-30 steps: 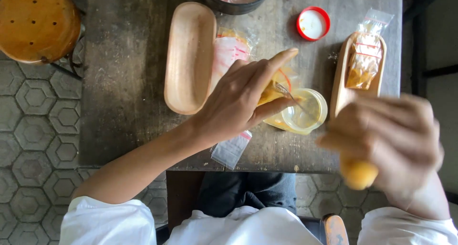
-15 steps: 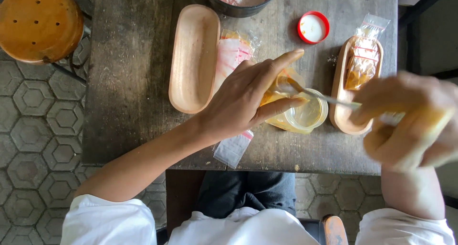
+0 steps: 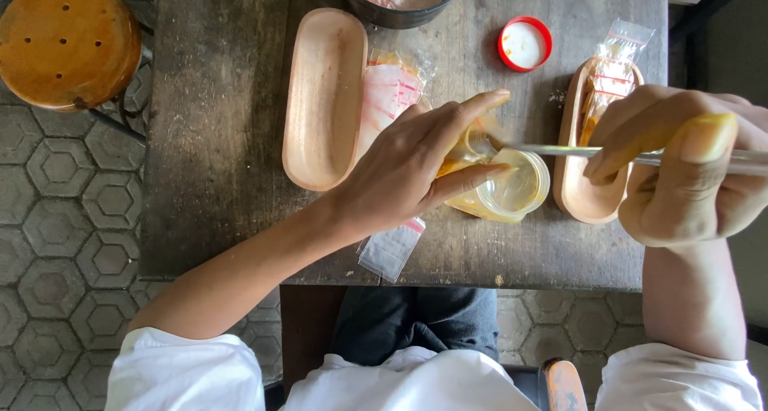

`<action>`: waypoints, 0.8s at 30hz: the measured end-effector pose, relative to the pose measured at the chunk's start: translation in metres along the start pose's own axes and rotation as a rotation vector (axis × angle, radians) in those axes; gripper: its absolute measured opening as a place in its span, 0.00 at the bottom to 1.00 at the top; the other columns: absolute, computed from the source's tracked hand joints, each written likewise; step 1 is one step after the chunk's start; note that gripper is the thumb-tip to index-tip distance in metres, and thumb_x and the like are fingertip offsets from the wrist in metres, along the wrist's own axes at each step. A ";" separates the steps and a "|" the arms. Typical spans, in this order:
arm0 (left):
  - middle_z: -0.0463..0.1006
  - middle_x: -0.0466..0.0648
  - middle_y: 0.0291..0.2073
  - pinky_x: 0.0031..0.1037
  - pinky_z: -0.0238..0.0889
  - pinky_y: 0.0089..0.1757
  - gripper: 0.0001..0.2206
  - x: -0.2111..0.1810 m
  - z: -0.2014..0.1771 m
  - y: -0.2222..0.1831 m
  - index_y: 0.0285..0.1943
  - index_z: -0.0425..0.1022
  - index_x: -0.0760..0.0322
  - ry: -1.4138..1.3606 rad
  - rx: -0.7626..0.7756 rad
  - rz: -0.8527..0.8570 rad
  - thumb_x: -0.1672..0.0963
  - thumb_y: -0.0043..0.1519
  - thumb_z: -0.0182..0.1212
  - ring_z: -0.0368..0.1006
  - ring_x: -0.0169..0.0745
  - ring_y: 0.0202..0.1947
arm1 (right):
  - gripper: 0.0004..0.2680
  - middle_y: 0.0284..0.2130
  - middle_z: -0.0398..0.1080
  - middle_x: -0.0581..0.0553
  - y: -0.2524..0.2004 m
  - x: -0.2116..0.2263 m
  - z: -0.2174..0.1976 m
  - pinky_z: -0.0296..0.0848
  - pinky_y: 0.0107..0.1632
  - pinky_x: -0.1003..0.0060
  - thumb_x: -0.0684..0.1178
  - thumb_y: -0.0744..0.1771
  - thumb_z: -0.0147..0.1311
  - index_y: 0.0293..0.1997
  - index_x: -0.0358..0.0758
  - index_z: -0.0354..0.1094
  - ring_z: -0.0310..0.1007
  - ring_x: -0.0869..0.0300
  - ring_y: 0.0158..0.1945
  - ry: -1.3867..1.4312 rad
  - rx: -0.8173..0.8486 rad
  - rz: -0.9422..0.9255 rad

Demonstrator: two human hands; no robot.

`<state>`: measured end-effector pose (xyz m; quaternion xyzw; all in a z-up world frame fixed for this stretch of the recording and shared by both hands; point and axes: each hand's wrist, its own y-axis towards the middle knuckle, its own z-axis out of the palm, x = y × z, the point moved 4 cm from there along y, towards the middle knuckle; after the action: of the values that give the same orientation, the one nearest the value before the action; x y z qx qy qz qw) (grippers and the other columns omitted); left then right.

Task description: Packaging yellow powder from a jar into small plastic bags using a spoon

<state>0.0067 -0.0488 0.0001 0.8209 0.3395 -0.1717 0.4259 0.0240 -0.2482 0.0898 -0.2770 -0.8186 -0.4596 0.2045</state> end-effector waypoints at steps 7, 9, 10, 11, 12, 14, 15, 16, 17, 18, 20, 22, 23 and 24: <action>0.77 0.45 0.48 0.30 0.66 0.48 0.29 -0.001 0.001 -0.001 0.77 0.52 0.63 0.011 -0.006 0.020 0.51 0.75 0.65 0.73 0.36 0.41 | 0.21 0.21 0.61 0.34 -0.008 -0.013 -0.014 0.60 0.26 0.58 0.43 0.76 0.26 0.20 0.28 0.50 0.63 0.48 0.20 0.064 0.003 -0.061; 0.76 0.48 0.63 0.32 0.70 0.53 0.30 0.000 -0.001 0.000 0.78 0.50 0.63 0.014 -0.001 0.018 0.50 0.75 0.63 0.78 0.38 0.47 | 0.12 0.27 0.61 0.32 -0.015 -0.022 -0.023 0.68 0.31 0.54 0.32 0.79 0.28 0.73 0.32 0.52 0.54 0.49 0.23 0.007 0.065 -0.305; 0.76 0.48 0.63 0.32 0.70 0.53 0.30 -0.001 -0.001 0.000 0.78 0.50 0.63 0.013 0.001 0.019 0.50 0.75 0.63 0.78 0.38 0.47 | 0.12 0.27 0.61 0.32 -0.015 -0.022 -0.026 0.68 0.31 0.54 0.32 0.79 0.28 0.73 0.32 0.52 0.54 0.49 0.23 0.006 0.063 -0.303; 0.77 0.49 0.62 0.32 0.70 0.53 0.30 -0.001 -0.002 0.001 0.78 0.51 0.63 0.012 -0.005 0.010 0.51 0.75 0.64 0.76 0.39 0.46 | 0.17 0.28 0.60 0.33 -0.015 -0.024 -0.027 0.66 0.33 0.55 0.29 0.78 0.29 0.76 0.42 0.49 0.55 0.49 0.25 -0.013 0.088 -0.282; 0.78 0.49 0.60 0.32 0.70 0.53 0.29 -0.001 -0.003 0.001 0.78 0.51 0.62 0.012 -0.012 0.002 0.51 0.75 0.64 0.75 0.41 0.44 | 0.23 0.30 0.59 0.34 -0.014 -0.025 -0.028 0.63 0.34 0.55 0.26 0.77 0.30 0.80 0.53 0.45 0.56 0.48 0.27 -0.032 0.112 -0.261; 0.76 0.50 0.63 0.33 0.70 0.54 0.29 -0.001 -0.003 0.001 0.77 0.51 0.62 0.011 0.001 -0.004 0.51 0.75 0.63 0.77 0.40 0.47 | 0.10 0.28 0.58 0.35 -0.014 -0.025 -0.027 0.64 0.33 0.57 0.31 0.78 0.28 0.66 0.35 0.51 0.57 0.50 0.25 -0.017 0.082 -0.185; 0.75 0.50 0.66 0.33 0.69 0.55 0.29 0.000 -0.002 0.001 0.77 0.51 0.62 0.011 0.011 -0.011 0.50 0.75 0.62 0.78 0.40 0.50 | 0.11 0.27 0.58 0.35 -0.014 -0.026 -0.027 0.64 0.32 0.58 0.36 0.79 0.26 0.52 0.18 0.58 0.57 0.52 0.24 -0.001 0.054 -0.109; 0.75 0.50 0.66 0.33 0.69 0.55 0.29 -0.001 -0.002 0.001 0.77 0.51 0.62 0.011 0.013 -0.011 0.50 0.75 0.62 0.78 0.40 0.50 | 0.11 0.27 0.58 0.35 -0.014 -0.030 -0.027 0.64 0.32 0.58 0.36 0.79 0.26 0.52 0.18 0.58 0.57 0.52 0.24 -0.001 0.052 -0.108; 0.76 0.50 0.64 0.33 0.70 0.55 0.28 -0.001 -0.002 0.002 0.77 0.52 0.62 0.007 0.001 -0.012 0.51 0.74 0.63 0.78 0.41 0.50 | 0.08 0.28 0.59 0.34 -0.015 -0.031 -0.026 0.65 0.34 0.57 0.33 0.79 0.27 0.62 0.26 0.56 0.55 0.52 0.23 0.017 0.039 -0.183; 0.77 0.50 0.63 0.34 0.70 0.55 0.28 -0.001 -0.002 0.002 0.77 0.52 0.62 0.003 -0.010 -0.015 0.51 0.74 0.63 0.78 0.42 0.49 | 0.13 0.29 0.59 0.32 -0.015 -0.032 -0.026 0.66 0.35 0.56 0.30 0.79 0.29 0.72 0.34 0.54 0.53 0.53 0.22 0.036 0.025 -0.257; 0.78 0.50 0.60 0.33 0.70 0.54 0.29 0.000 -0.002 0.002 0.77 0.51 0.63 0.000 0.001 -0.011 0.51 0.74 0.63 0.78 0.40 0.48 | 0.09 0.24 0.58 0.32 -0.006 -0.012 -0.015 0.63 0.30 0.59 0.41 0.78 0.28 0.47 0.29 0.53 0.57 0.51 0.21 0.096 -0.013 -0.051; 0.80 0.49 0.57 0.32 0.69 0.53 0.29 0.000 -0.002 0.002 0.77 0.51 0.63 -0.002 0.012 -0.006 0.51 0.74 0.64 0.79 0.39 0.48 | 0.25 0.19 0.57 0.32 -0.008 -0.014 -0.011 0.60 0.25 0.62 0.52 0.78 0.25 0.22 0.25 0.52 0.61 0.49 0.20 0.153 -0.046 0.156; 0.80 0.50 0.55 0.33 0.70 0.52 0.29 0.000 -0.001 0.002 0.77 0.52 0.63 0.014 0.006 -0.003 0.51 0.74 0.63 0.77 0.40 0.45 | 0.21 0.22 0.60 0.31 -0.012 -0.018 -0.012 0.63 0.31 0.58 0.45 0.78 0.28 0.24 0.25 0.51 0.59 0.49 0.21 0.103 -0.076 0.086; 0.79 0.50 0.54 0.33 0.70 0.52 0.28 -0.001 -0.001 0.002 0.76 0.52 0.63 0.028 -0.002 0.001 0.50 0.74 0.63 0.75 0.42 0.41 | 0.18 0.25 0.63 0.30 -0.017 -0.023 -0.015 0.67 0.37 0.53 0.37 0.78 0.31 0.27 0.26 0.51 0.58 0.49 0.23 0.051 -0.103 0.016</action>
<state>0.0077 -0.0496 0.0022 0.8230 0.3453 -0.1595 0.4219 0.0315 -0.2744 0.0724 -0.2818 -0.7862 -0.5064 0.2145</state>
